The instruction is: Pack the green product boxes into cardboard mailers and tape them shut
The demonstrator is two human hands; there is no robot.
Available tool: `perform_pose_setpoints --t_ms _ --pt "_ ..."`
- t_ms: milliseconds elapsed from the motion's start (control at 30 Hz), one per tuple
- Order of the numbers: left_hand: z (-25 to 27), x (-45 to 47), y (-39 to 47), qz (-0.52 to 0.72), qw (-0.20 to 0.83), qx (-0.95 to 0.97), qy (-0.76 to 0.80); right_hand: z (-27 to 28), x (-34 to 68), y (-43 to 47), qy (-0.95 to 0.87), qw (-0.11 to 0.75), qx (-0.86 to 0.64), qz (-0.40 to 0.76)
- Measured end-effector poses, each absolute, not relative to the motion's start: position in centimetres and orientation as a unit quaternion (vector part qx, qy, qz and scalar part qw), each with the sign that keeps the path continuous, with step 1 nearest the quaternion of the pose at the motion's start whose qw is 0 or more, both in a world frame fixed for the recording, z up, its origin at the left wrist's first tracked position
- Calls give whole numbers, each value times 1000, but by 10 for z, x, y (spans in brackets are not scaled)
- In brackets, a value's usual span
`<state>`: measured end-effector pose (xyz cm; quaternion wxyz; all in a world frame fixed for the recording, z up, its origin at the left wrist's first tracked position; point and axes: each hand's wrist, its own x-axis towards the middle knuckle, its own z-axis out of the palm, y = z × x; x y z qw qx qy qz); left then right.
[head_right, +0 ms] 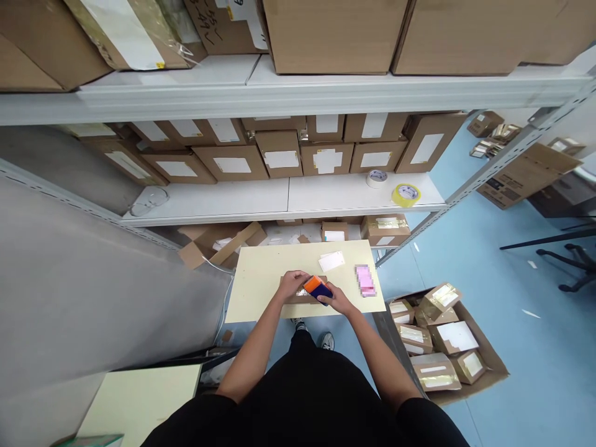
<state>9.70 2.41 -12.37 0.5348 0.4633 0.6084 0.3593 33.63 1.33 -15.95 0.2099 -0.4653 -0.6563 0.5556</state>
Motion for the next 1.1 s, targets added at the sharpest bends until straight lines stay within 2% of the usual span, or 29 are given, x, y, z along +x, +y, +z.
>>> perform_pose_setpoints --t_ms 233,433,667,900,1100 --pt "-130 87 0 402 426 446 677 -144 320 28 -712 153 -452 515" --pt "-126 77 -16 419 346 416 730 -135 305 35 -724 159 -443 504" --pt "-138 36 -40 444 296 348 770 -139 282 41 -767 109 -424 469" --pt "-179 13 -61 448 327 298 777 -152 254 48 -810 35 -445 380" --pt "-188 14 -56 464 333 285 770 -156 246 59 -799 16 -462 385"
